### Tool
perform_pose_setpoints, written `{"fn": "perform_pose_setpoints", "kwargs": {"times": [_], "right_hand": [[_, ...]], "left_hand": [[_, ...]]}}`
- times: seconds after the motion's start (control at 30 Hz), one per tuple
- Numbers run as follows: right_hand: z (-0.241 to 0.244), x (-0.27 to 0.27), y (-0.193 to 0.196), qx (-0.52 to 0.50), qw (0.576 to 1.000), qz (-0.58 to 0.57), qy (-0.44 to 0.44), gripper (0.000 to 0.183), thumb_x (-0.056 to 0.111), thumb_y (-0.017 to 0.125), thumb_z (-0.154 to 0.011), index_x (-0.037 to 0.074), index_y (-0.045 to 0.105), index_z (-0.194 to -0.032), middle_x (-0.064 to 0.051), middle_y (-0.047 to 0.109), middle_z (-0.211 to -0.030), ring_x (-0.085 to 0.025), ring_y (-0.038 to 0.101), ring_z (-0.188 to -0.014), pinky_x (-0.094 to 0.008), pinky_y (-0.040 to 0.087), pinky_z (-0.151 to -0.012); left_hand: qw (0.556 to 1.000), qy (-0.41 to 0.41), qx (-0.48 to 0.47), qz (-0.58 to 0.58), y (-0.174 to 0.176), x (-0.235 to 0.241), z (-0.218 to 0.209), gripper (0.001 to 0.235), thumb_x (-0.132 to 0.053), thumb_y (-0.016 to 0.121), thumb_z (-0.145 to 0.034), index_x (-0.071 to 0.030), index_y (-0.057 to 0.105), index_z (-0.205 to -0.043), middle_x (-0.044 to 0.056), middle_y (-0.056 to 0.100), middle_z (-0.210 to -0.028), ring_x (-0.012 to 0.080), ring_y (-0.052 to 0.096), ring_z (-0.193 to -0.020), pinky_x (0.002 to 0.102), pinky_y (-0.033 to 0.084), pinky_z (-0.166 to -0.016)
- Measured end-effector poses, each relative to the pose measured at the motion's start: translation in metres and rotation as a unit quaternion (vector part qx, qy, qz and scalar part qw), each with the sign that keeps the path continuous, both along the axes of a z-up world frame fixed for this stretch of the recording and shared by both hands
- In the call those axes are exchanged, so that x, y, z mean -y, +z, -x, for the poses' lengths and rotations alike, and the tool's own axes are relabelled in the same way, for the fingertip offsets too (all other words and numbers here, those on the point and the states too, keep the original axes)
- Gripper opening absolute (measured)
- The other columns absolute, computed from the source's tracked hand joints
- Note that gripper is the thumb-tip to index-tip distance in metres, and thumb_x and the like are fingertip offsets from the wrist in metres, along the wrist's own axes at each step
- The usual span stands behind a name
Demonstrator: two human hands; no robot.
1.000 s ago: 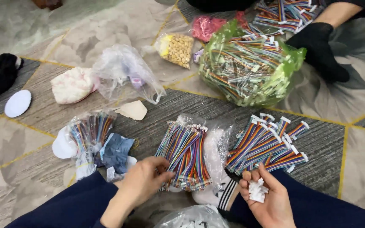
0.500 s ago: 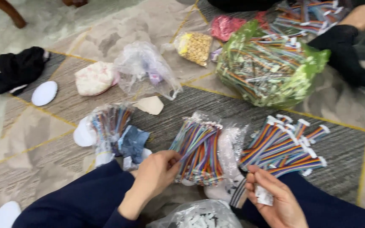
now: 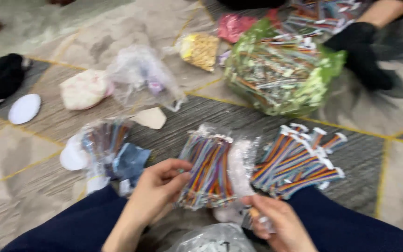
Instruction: The person sits on the floor and repeatedly picks up a multi-colored ribbon cable and a white plastic connector. They align the cable end with the connector and press it on, then place the assembled unit aside. The process is repeated for multiple cables throughout the clip.
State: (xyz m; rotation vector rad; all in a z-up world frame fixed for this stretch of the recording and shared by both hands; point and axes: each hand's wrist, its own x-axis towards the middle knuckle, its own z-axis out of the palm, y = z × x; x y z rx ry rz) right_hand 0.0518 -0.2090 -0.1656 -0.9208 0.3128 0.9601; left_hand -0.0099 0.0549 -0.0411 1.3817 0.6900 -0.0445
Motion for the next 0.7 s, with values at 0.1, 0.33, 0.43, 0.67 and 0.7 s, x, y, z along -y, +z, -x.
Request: {"fn": "perform_pose_setpoints", "kwargs": {"times": [0.1, 0.33, 0.43, 0.67, 0.7], "right_hand": [[0.015, -0.022, 0.046, 0.043, 0.993, 0.01, 0.108, 0.041, 0.02, 0.058, -0.085, -0.014, 0.072, -0.103, -0.007, 0.049, -0.053, -0.011, 0.035, -0.036, -0.023, 0.023, -0.033], [0.033, -0.034, 0.069, -0.008, 0.994, -0.054, 0.097, 0.021, 0.015, 0.057, -0.09, -0.006, 0.06, -0.084, -0.011, 0.054, -0.056, -0.01, 0.038, -0.038, -0.02, 0.02, -0.032], [0.03, -0.033, 0.079, -0.084, 0.994, -0.04, 0.064, 0.022, 0.007, 0.056, -0.088, -0.013, 0.06, -0.095, -0.011, 0.05, -0.049, -0.01, 0.037, -0.033, -0.02, 0.021, -0.031], [0.028, -0.026, 0.079, -0.09, 0.994, -0.038, 0.047, 0.01, 0.0, 0.059, -0.08, -0.01, 0.06, -0.077, -0.012, 0.051, -0.051, -0.011, 0.036, -0.034, -0.02, 0.021, -0.031], [0.028, -0.026, 0.079, -0.079, 0.995, -0.046, 0.045, 0.01, -0.001, 0.057, -0.078, -0.008, 0.057, -0.071, -0.012, 0.05, -0.051, -0.01, 0.035, -0.034, -0.02, 0.021, -0.032]], "left_hand": [[0.999, -0.012, -0.03, -0.023, 0.009, 0.012, 0.001, 0.024, 0.004, 0.064, -0.08, 0.003, 0.071, -0.103, 0.009, 0.058, -0.061, 0.0137, 0.048, -0.046, 0.023, 0.036, -0.041], [0.995, -0.083, 0.023, -0.044, -0.016, 0.051, 0.021, 0.04, 0.003, 0.066, -0.077, -0.003, 0.063, -0.116, 0.003, 0.053, -0.056, 0.0081, 0.045, -0.044, 0.02, 0.035, -0.038], [0.993, -0.1, 0.017, -0.064, -0.012, 0.053, 0.023, 0.05, 0.004, 0.067, -0.074, -0.004, 0.058, -0.122, 0.005, 0.057, -0.056, 0.0088, 0.049, -0.045, 0.02, 0.038, -0.039], [0.851, -0.304, -0.027, -0.428, 0.017, 0.062, -0.004, 0.039, -0.029, 0.069, -0.073, -0.022, 0.064, -0.111, -0.001, 0.065, -0.066, 0.018, 0.059, -0.054, 0.032, 0.045, -0.048], [0.772, -0.354, 0.009, -0.528, 0.029, 0.067, -0.012, 0.041, -0.035, 0.064, -0.075, -0.021, 0.059, -0.113, 0.004, 0.07, -0.084, 0.0285, 0.067, -0.069, 0.041, 0.052, -0.058]]}}
